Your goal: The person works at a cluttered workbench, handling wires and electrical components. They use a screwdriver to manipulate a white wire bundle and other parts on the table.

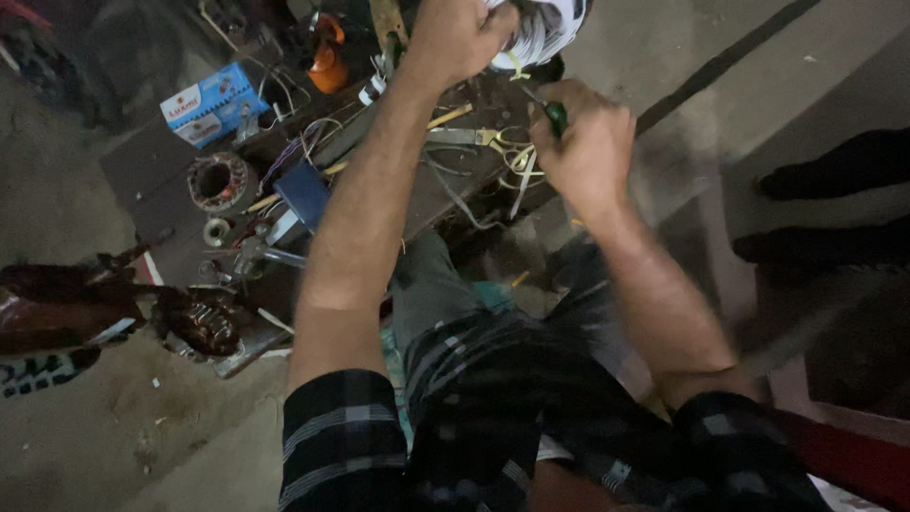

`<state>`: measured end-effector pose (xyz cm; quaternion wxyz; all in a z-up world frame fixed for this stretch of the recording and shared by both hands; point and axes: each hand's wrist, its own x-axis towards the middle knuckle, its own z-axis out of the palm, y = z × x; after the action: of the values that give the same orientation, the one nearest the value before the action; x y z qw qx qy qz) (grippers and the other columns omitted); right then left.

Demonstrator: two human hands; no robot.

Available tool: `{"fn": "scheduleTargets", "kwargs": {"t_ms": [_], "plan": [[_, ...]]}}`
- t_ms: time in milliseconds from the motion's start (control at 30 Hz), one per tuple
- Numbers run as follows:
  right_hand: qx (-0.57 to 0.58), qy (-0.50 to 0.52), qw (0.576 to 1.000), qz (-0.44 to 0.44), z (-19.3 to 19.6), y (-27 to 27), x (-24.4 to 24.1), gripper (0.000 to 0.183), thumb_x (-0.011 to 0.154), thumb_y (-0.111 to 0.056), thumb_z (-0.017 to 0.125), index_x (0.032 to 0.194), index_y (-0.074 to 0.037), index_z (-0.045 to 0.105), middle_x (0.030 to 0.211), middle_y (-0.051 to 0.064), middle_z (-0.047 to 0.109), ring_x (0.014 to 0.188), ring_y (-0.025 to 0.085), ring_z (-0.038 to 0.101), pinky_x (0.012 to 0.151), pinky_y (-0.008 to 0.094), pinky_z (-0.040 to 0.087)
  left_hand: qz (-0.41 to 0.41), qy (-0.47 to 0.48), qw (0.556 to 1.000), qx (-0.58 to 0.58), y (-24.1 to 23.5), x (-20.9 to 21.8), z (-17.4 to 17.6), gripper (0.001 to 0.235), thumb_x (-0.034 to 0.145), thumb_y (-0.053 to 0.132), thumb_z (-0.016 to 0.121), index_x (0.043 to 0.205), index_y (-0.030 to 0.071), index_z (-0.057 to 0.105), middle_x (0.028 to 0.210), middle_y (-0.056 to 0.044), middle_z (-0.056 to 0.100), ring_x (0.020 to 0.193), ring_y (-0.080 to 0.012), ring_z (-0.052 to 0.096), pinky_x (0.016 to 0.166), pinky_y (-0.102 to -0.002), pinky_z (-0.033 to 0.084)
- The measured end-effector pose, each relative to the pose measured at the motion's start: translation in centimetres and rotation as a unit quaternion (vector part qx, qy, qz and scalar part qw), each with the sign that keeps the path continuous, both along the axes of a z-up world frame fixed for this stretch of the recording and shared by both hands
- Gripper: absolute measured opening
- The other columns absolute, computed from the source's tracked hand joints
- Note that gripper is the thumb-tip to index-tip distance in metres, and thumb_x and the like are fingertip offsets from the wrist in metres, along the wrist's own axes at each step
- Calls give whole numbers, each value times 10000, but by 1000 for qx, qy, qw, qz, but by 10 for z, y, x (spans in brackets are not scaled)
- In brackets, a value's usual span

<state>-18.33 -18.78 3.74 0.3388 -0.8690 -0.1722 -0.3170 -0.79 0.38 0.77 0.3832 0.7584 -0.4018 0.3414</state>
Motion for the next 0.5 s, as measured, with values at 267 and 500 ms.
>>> {"fn": "scheduleTargets", "kwargs": {"t_ms": [267, 500], "plan": [[32, -50, 997, -49, -21, 20, -7, 174, 954, -127, 770, 1105, -80, 698, 864, 174, 712, 744, 377, 723, 668, 459, 568, 1, 40, 999, 4, 1, 3, -4, 210, 915, 164, 752, 878, -11, 641, 688, -175, 623, 602, -313, 641, 564, -441, 468], [-12, -35, 992, -121, -30, 44, -9, 216, 939, -162, 801, 1115, -65, 721, 832, 178, 710, 692, 414, 678, 613, 510, 524, 37, 54, 997, 35, 4, 4, 1, 275, 937, 231, 783, 847, 4, 658, 604, -168, 573, 539, -315, 599, 547, -445, 456]]}}
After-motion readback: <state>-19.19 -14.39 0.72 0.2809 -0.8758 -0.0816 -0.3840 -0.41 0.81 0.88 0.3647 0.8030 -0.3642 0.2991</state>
